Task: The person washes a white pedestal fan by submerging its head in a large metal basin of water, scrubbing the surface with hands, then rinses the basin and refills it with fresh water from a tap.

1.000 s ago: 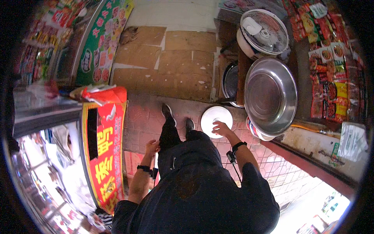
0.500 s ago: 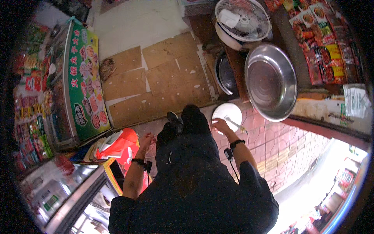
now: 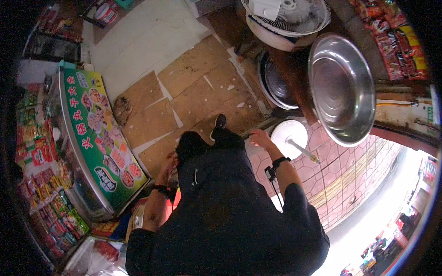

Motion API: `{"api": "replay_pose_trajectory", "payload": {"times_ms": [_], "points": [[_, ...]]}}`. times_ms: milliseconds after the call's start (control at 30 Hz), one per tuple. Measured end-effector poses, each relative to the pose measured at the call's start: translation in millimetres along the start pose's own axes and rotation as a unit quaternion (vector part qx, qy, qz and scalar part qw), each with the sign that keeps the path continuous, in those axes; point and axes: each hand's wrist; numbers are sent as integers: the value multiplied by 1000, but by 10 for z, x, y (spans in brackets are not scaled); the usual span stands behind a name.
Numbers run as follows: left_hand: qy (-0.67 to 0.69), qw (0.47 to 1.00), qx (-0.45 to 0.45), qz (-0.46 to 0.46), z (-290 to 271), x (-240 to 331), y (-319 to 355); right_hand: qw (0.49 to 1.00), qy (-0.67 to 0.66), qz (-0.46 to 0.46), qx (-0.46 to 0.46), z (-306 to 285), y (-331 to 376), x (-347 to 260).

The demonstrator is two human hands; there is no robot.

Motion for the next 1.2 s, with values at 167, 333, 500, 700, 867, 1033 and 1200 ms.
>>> {"api": "replay_pose_trajectory", "payload": {"times_ms": [167, 333, 500, 700, 867, 1033, 1200], "points": [[-116, 992, -26, -42, 172, 535, -778, 997, 13, -66, 35, -231, -675, 120], [-176, 980, -88, -30, 747, 1044, -1243, 988, -98, -93, 72, -287, -482, 203], [-232, 966, -112, -26, 977, 1308, -1549, 960, -232, -57, 148, -120, -245, 528], [-265, 958, -103, -23, 878, 1370, -1609, 964, -227, 33, 131, -15, -291, 498], [-283, 952, -114, -18, 783, 1332, -1617, 973, -162, -33, 161, -19, -357, 228], [-281, 952, -116, -22, 829, 1369, -1612, 974, -148, -41, 169, -48, -460, 154], [-292, 950, -101, -34, 897, 1503, -1617, 970, -183, -45, 157, 24, -517, 237]]}}
Point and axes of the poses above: each hand's wrist, its own y-axis away from the middle knuckle, its own z-axis out of the palm, x = y × z, and after that the axes turned 4 degrees about -x, right-handed
